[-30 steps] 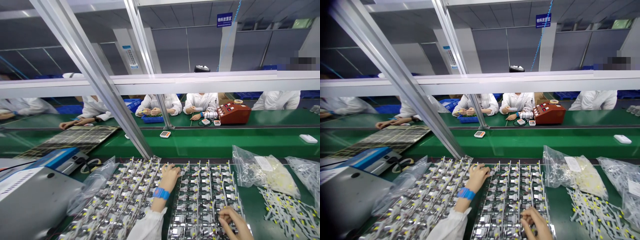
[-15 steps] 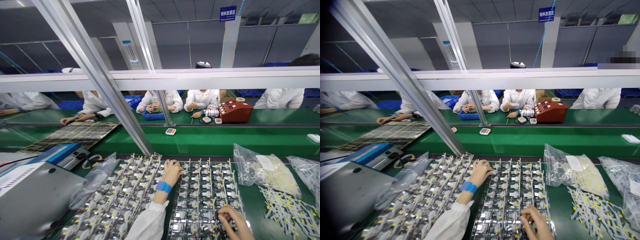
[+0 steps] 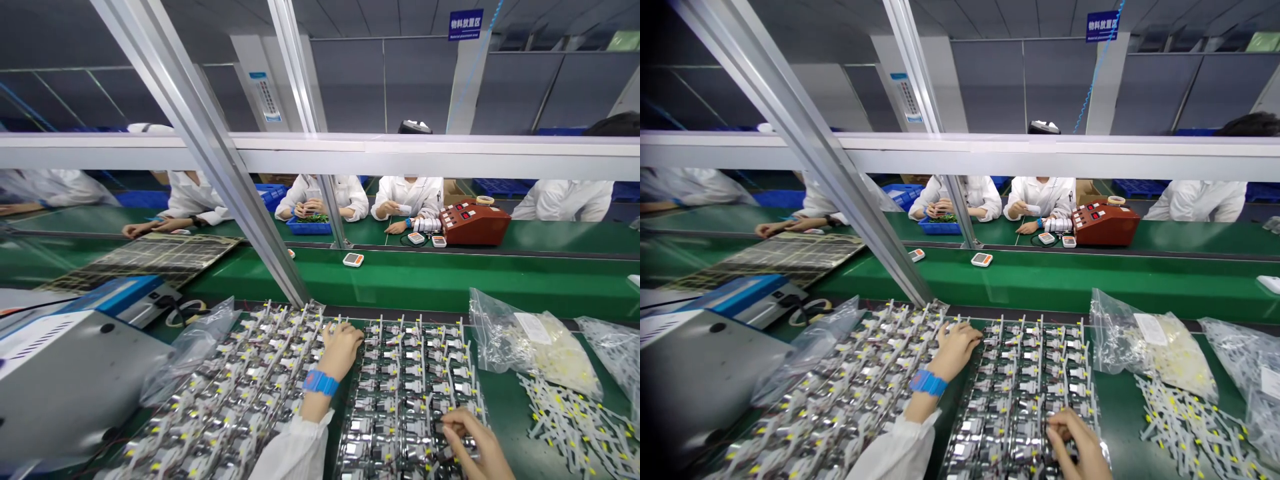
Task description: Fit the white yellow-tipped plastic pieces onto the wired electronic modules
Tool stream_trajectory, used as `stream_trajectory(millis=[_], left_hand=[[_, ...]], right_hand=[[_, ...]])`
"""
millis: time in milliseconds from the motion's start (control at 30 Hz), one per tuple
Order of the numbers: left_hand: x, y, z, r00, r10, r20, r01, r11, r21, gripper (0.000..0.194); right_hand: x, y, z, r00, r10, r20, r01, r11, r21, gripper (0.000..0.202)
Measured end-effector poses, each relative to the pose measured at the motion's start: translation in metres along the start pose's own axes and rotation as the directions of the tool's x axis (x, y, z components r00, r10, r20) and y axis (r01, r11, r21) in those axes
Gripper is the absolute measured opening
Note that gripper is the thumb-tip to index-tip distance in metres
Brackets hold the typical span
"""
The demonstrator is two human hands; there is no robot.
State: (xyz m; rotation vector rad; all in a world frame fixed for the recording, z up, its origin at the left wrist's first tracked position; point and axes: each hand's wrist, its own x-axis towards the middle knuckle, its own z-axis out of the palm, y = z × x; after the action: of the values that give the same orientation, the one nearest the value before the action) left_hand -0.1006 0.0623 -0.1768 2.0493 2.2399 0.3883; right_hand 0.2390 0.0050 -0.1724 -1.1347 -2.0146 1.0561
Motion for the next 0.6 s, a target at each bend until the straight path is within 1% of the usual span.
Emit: stream_trajectory(millis=[133,200,300,400,500,600], left_hand=[[-0.018,0.002,-0.006,0.999,-0.043,-0.016,0.044,0.997,0.065,0.015],[-0.022,0.003,-0.006,0.998,-0.058,-0.008,0.059,0.994,0.092,0.014],[-0.022,0.005,-0.007,0.998,-0.063,0.004,0.062,0.991,0.118,0.017],[-0.021,0.010,-0.012,0.999,-0.042,-0.003,0.042,0.991,0.129,0.022],[-0.021,0.017,-0.017,1.000,-0.016,-0.026,0.020,0.991,0.131,0.026],[-0.023,0.020,-0.020,0.999,0.006,-0.046,0.000,0.990,0.138,0.025]], right_hand=[[-0.003,0.006,-0.009,0.999,0.004,-0.037,-0.005,1.000,-0.003,0.026],[-0.005,0.009,-0.013,0.997,0.047,-0.065,-0.048,0.999,-0.006,0.027],[-0.009,0.007,-0.019,0.989,0.104,-0.101,-0.106,0.994,-0.009,0.028],[-0.013,0.000,-0.027,0.990,0.105,-0.099,-0.106,0.994,-0.012,0.028],[-0.017,-0.004,-0.035,0.982,0.142,-0.120,-0.145,0.989,-0.018,0.025],[-0.022,0.004,-0.044,0.972,0.148,-0.181,-0.160,0.986,-0.051,0.023]])
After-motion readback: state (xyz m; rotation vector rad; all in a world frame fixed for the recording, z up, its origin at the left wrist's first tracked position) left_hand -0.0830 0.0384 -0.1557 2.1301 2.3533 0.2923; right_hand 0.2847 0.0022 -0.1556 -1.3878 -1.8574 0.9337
